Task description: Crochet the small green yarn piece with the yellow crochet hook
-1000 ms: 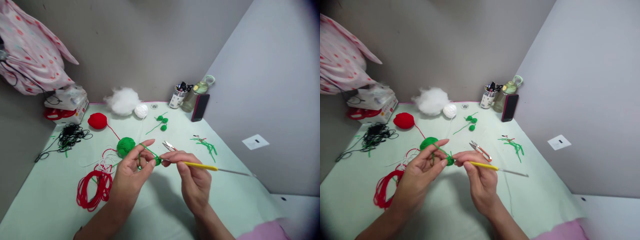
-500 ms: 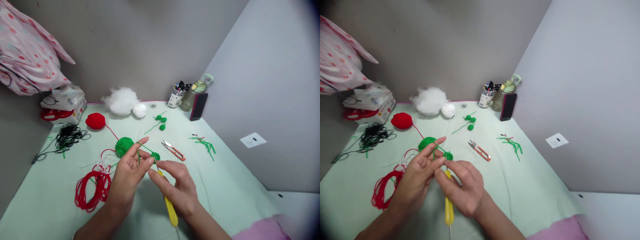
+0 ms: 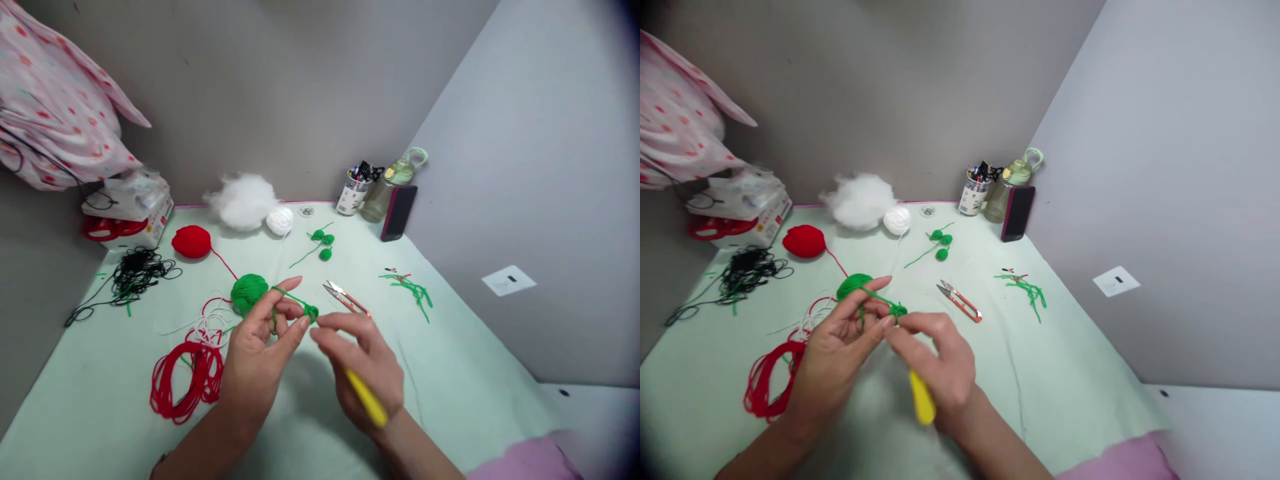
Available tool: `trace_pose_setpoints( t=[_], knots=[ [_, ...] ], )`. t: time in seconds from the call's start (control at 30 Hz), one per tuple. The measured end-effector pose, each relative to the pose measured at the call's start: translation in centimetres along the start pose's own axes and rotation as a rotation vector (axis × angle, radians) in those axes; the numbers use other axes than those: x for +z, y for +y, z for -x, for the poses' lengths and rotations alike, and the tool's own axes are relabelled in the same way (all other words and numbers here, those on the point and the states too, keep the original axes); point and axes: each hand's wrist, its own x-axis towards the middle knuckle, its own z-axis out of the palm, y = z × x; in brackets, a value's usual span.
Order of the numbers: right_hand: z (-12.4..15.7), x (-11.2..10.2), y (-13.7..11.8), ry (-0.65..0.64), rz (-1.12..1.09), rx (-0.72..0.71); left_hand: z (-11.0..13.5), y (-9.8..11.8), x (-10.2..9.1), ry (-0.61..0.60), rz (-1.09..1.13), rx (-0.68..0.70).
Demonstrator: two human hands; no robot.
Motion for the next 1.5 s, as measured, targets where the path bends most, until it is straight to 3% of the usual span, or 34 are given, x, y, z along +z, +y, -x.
trace_pose_setpoints(
  t=[0.1,0.3,0.5,0.57,0.77,0.87,0.93,1.07,1.2,1.33,1.5],
  knots=[
    [0.5,0.2,-0.1,-0.029,0.056,-0.117,-0.2,0.1,0.0,-0.042,0.151,-0.082],
    [-1.1,0.0,-0.3,0.150,-0.273,0.213,-0.3,-0.1,-0.1,-0.021,0.067,-0.003],
    [-1.4,0.4,0.2,0.197,-0.427,0.322,-0.2,-0.2,0.0,0.039,0.016,0.035],
    [-1.0,0.5,0.1,0.174,-0.316,0.271,-0.3,-0.2,0.0,-0.007,0.039,-0.010],
    [0.6,0.7,-0.1,0.037,0.200,-0.101,-0.4,0.0,0.3,-0.158,0.337,-0.198],
    [0.5,0.5,0.0,0.088,0.159,-0.079,-0.4,0.5,0.3,-0.222,0.422,-0.320],
    [0.0,0.1,-0.1,0.121,-0.039,0.030,-0.4,0.8,0.2,-0.242,0.431,-0.347],
    [-1.0,-0.6,-0.1,0.158,-0.385,0.261,-0.4,1.2,-0.2,-0.215,0.351,-0.249],
    [-1.1,-0.9,0.1,0.171,-0.582,0.412,-0.3,1.4,-0.4,-0.199,0.254,-0.130],
    [-1.0,-0.9,-0.1,0.199,-0.569,0.403,0.0,1.3,-0.4,-0.162,0.156,-0.061],
    [-1.1,-1.0,-0.6,0.203,-0.487,0.317,0.7,1.7,0.2,0.026,-0.022,0.033]
  ],
)
